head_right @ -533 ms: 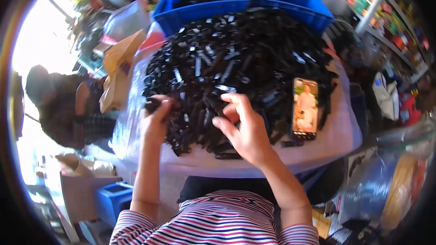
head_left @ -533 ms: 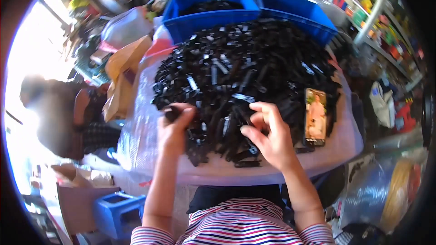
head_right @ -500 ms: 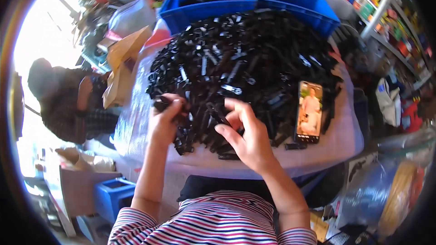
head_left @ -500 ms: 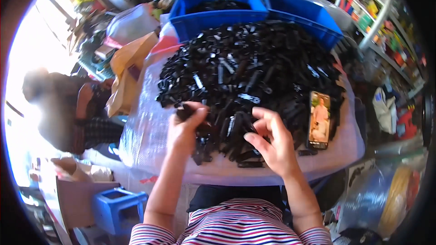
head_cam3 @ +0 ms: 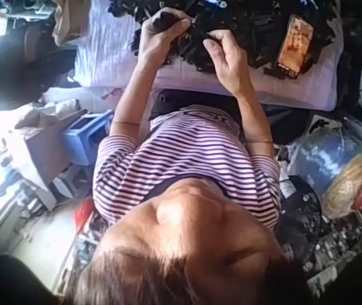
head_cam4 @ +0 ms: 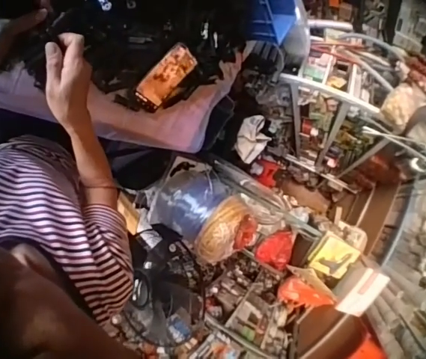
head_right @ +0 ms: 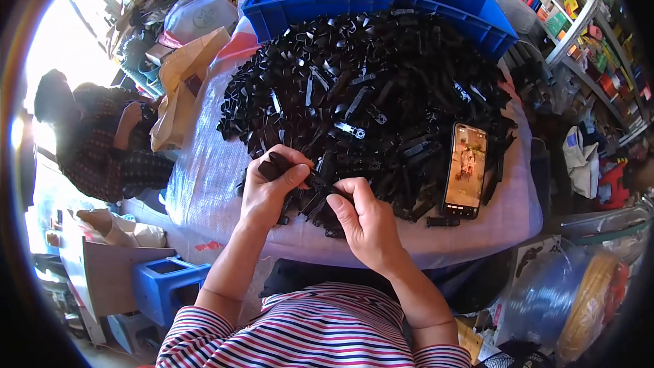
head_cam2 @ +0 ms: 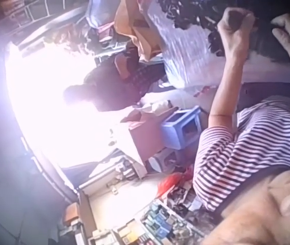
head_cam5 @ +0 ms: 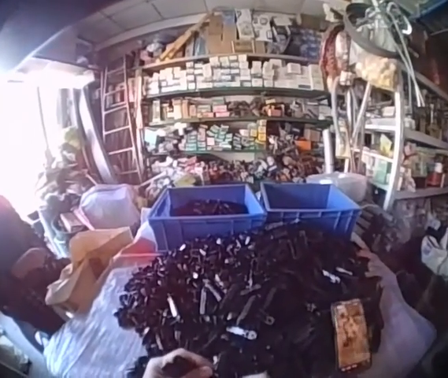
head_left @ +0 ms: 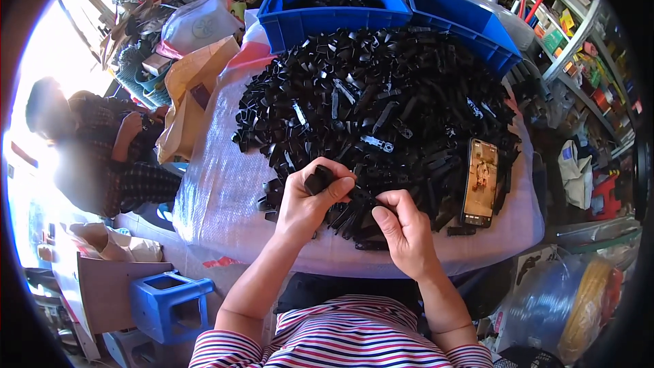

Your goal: Sorting and inspecting small black plastic components on a workbench in a manufacturing environment.

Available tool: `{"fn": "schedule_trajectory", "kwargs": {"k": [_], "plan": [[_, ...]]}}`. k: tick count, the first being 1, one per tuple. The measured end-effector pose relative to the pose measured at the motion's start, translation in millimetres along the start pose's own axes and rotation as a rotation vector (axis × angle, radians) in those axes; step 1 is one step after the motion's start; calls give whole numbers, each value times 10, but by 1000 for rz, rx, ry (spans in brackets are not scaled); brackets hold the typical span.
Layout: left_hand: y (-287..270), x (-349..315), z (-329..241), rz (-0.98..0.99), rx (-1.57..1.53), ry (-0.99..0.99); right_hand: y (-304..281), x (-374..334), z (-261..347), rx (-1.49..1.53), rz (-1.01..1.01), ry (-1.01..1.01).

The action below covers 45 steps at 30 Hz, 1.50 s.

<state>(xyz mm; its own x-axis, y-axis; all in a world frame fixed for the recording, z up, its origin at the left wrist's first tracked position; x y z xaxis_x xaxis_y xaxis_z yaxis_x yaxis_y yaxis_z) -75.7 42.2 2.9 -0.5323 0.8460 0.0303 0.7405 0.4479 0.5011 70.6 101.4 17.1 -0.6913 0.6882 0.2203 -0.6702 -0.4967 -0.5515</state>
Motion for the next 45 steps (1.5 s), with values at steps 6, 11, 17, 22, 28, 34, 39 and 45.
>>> {"fn": "schedule_trajectory", "kwargs": {"k": [6, 11, 17, 22, 28, 34, 39, 45], "plan": [[-19, -19, -5, 53, 196, 40, 33, 28, -24, -42, 61, 9], [67, -183, -28, -17, 397, 202, 150, 44, -19, 33, -32, 16], [6, -292, 181, -80, -320, -36, 263, 179, 107, 83, -59, 23], [-332, -321, 141, -11, -966, -238, -181, 912, 80, -729, -169, -314], [-737, -103, -97, -71, -818, -255, -295, 1232, -478, -701, -1, -171], [-202, 1561, -911, 114, -634, -227, -407, 914, -200, -598, -97, -171], [-76, 2237, -1759, -135, 464, 247, -605, 527, -31, -267, -63, -40], [-1258, 1226, -1173, -215, 1274, 530, -804, -47, -241, 136, -138, 63]]}}
Point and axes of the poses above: each hand's wrist, its own x-axis towards the middle knuckle, its own y-axis out of the palm, z = x × y, the point moved 6 cm from there along x, towards the middle knuckle, and after that the axes turned 15 degrees about -x, right-handed, at the moved point
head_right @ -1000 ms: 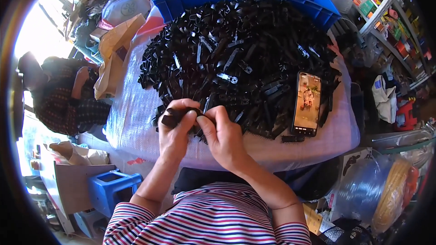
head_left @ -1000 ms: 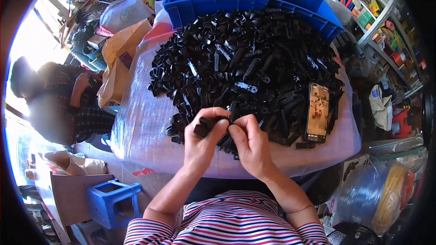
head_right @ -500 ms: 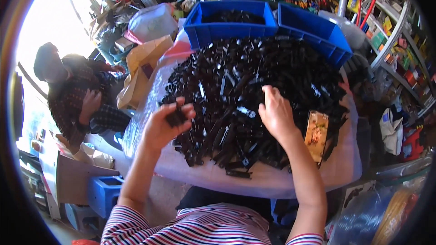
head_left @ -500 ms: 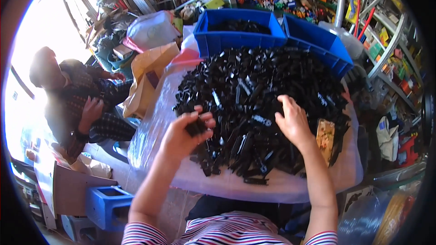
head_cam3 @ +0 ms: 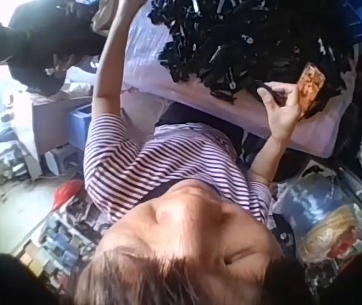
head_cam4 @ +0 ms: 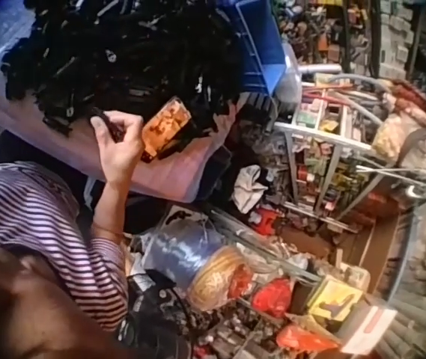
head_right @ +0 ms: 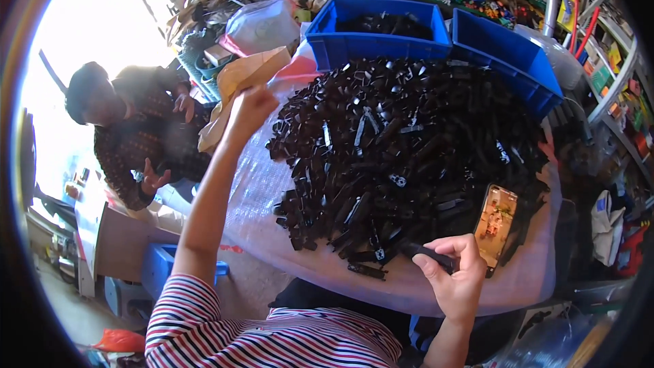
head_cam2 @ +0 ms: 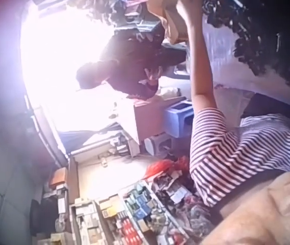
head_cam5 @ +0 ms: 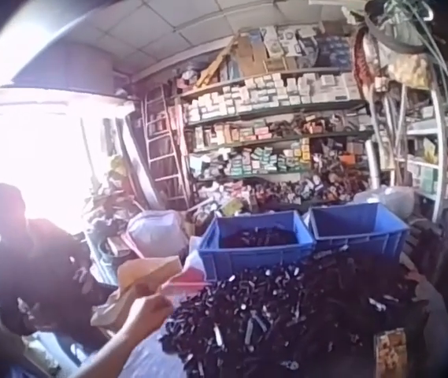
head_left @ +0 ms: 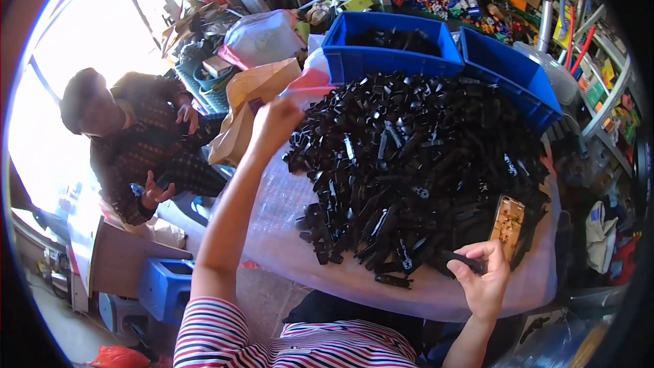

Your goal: Sorting and inspecting small black plastic components on a workbench in a manufacturing environment.

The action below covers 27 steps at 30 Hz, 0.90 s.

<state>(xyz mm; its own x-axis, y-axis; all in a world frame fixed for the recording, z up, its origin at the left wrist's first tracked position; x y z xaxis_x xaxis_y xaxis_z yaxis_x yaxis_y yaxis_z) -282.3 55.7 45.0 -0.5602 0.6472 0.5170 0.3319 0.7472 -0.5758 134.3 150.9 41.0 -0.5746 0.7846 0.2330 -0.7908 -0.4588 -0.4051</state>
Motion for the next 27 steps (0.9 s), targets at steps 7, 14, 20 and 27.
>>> {"fn": "schedule_trajectory", "kwargs": {"k": [7, 14, 20, 27], "plan": [[15, -1137, 386, -123, 86, -250, 578, -71, 75, -454, 155, -216], [98, -1106, 169, -91, -77, -45, 550, -108, 107, -800, 128, -262], [168, -1266, -283, -24, -795, -175, 783, -92, 428, -421, 136, -299], [540, -1527, -1452, 568, -1110, -242, 987, -20, 554, -337, 163, -538]]}}
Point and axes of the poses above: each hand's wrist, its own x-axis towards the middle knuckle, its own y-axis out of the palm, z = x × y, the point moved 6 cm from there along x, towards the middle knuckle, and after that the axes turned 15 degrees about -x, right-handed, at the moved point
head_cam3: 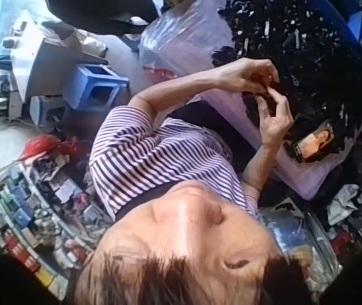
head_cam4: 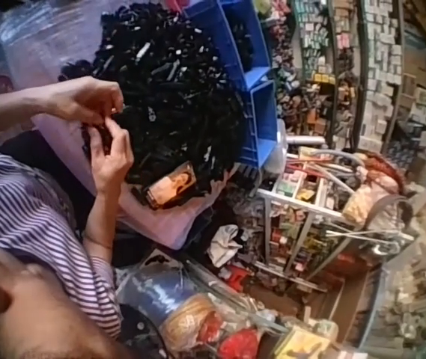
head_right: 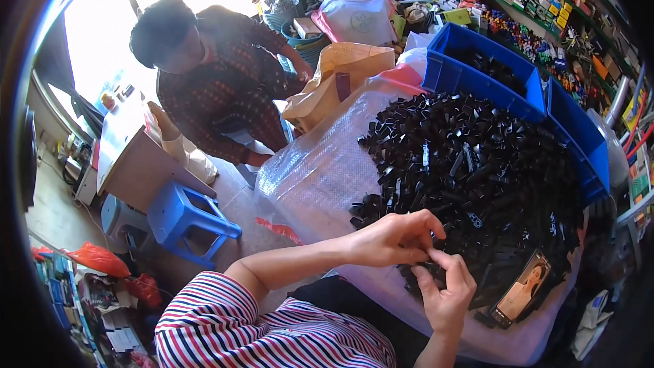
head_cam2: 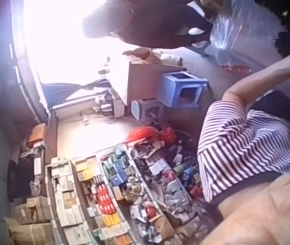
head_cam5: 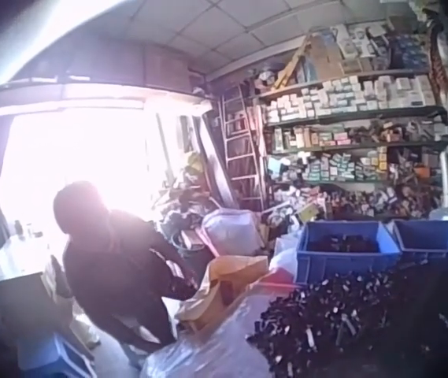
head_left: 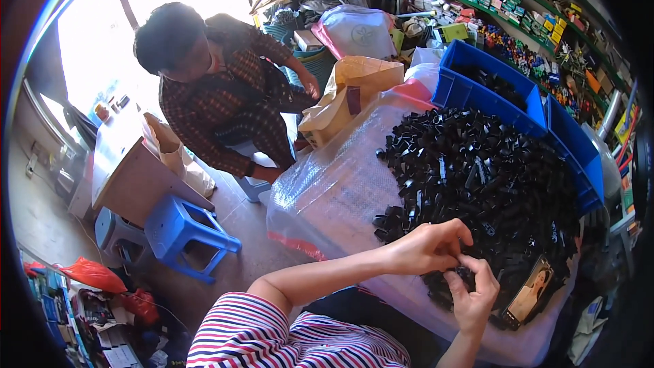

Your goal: Sorting and inspecting small black plastic components on a workbench in a manufacturing environment.

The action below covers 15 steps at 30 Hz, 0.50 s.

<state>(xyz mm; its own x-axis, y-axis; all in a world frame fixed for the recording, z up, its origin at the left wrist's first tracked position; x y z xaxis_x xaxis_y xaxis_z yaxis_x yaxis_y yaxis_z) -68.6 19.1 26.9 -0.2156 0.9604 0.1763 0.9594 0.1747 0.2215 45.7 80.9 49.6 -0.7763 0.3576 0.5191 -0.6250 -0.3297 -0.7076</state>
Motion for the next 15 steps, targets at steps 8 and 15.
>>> {"fn": "schedule_trajectory", "kwargs": {"k": [8, 15], "plan": [[171, 21, 447, -76, -692, -162, -27, -106, 17, -129, -189, 3], [212, 34, 536, -146, -800, -217, -35, -110, 13, -185, -224, -10]]}}
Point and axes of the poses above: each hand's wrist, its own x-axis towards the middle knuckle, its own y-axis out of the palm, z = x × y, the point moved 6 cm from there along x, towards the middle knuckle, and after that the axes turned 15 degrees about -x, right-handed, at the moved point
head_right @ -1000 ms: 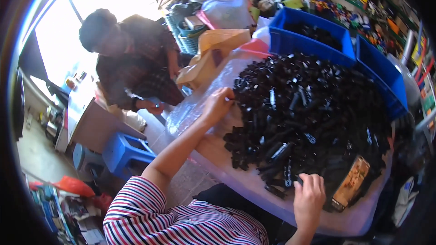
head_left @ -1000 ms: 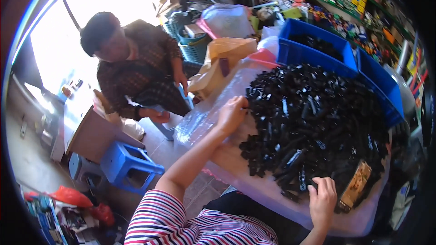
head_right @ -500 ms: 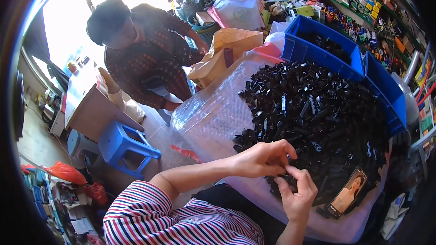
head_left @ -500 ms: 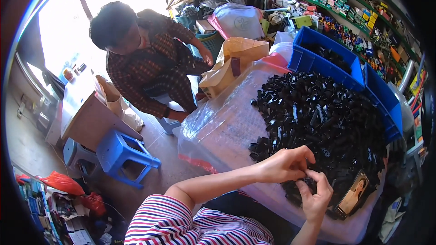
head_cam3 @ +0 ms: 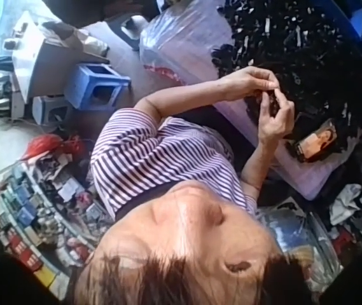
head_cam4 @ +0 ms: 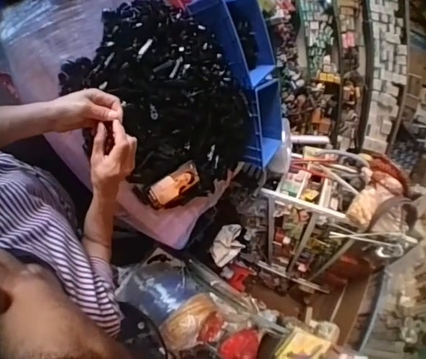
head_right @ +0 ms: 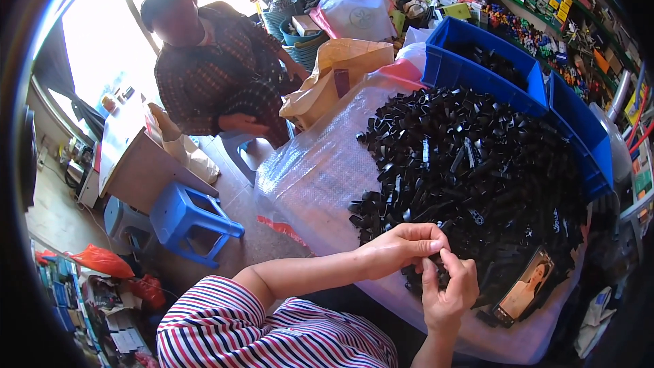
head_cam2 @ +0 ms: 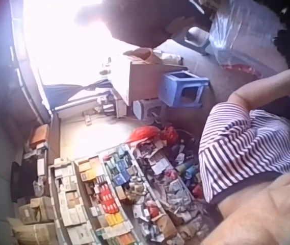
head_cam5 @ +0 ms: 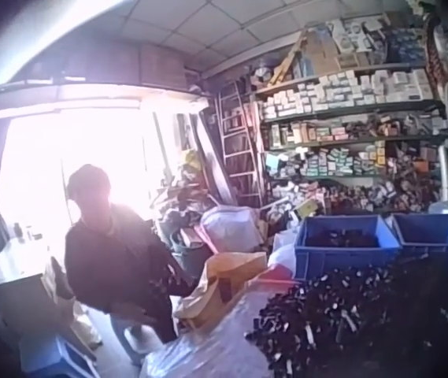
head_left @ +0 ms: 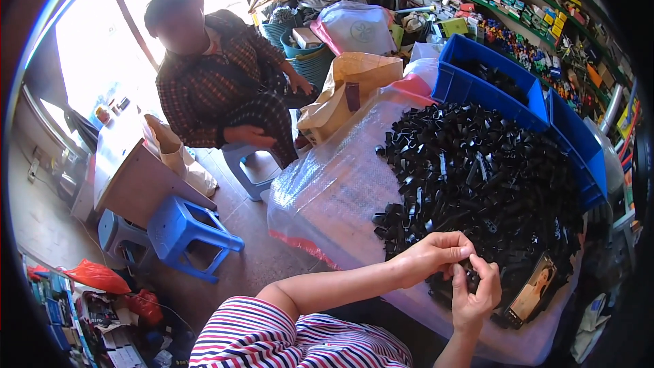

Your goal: Sorting and inspecting small black plastic components on a workbench in a manufacturing environment.

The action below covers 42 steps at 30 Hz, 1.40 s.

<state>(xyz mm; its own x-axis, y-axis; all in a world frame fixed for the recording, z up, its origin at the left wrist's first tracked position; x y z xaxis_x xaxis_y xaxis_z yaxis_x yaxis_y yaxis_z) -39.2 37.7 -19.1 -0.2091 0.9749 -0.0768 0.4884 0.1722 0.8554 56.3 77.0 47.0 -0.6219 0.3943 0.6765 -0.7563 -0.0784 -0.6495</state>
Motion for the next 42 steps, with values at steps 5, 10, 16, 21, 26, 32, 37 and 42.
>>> {"fn": "schedule_trajectory", "kwargs": {"k": [5, 10, 16, 21, 26, 32, 37, 42], "plan": [[-56, 33, -163, -16, 69, 119, 36, -119, -206, 203, 84, 217], [-68, 59, -220, -119, 121, 106, -12, -88, -257, 124, 202, 305], [-182, 20, -230, -219, 144, 120, 98, -168, -345, 245, 182, 368], [-122, 81, -180, -198, 179, 118, 16, -180, -390, 249, 166, 394], [-44, 52, -168, -163, 352, 200, 36, -189, -372, 249, 192, 381], [49, 8, -171, -211, 577, 329, 72, -208, -348, 249, 174, 399], [195, -80, -209, -223, 956, 668, 161, -218, -357, 240, 168, 478], [168, -66, -237, -226, 985, 608, 213, -210, -394, 262, 191, 492]]}}
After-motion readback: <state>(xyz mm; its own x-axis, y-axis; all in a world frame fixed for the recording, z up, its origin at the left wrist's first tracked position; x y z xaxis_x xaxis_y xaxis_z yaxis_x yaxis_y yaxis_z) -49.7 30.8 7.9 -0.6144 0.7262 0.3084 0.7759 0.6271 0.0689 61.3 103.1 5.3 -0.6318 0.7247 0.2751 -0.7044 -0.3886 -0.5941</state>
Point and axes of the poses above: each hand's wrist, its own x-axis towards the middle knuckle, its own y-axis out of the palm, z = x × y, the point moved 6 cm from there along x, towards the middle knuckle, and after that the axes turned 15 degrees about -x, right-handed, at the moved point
